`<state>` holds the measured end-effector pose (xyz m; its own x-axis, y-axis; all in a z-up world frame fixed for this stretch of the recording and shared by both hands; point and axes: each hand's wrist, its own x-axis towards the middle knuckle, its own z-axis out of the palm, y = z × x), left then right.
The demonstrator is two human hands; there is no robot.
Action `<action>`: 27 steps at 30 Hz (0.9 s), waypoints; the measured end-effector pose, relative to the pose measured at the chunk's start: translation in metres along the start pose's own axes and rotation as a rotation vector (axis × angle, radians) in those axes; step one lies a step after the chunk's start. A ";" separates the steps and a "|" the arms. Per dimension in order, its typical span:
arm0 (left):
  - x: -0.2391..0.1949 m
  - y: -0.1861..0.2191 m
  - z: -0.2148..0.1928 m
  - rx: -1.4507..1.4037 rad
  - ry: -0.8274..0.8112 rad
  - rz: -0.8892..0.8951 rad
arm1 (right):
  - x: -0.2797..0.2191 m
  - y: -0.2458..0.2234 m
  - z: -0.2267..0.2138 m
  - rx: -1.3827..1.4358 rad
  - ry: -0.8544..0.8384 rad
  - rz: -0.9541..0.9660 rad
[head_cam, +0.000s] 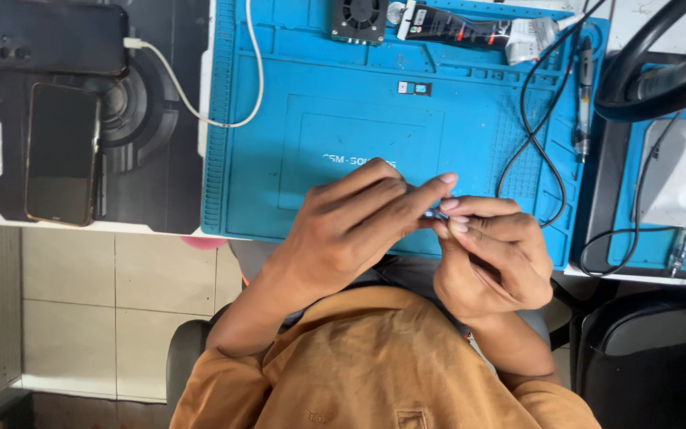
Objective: The person uses a plastic prying tool to separate the back cover of a smartphone. They carefully work the tool along the edges to release the clips and then lift the cover off, exposing the internal components.
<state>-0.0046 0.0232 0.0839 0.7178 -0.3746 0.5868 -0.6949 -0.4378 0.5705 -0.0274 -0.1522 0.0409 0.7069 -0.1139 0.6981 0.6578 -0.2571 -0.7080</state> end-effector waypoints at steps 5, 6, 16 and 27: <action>0.008 0.007 -0.004 0.025 -0.069 0.008 | -0.006 0.005 0.003 -0.099 0.101 -0.055; 0.009 0.008 -0.005 0.021 -0.084 0.010 | -0.007 0.006 0.003 -0.128 0.107 -0.072; 0.012 0.006 0.002 0.077 -0.074 0.006 | 0.016 -0.009 -0.011 0.051 0.005 0.126; 0.019 0.007 0.011 0.085 -0.130 0.046 | 0.070 -0.053 -0.035 -0.405 -0.356 -0.082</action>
<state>0.0044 0.0043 0.0926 0.6884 -0.4962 0.5291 -0.7252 -0.4834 0.4902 -0.0218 -0.1800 0.1309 0.7481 0.2360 0.6202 0.6113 -0.6086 -0.5059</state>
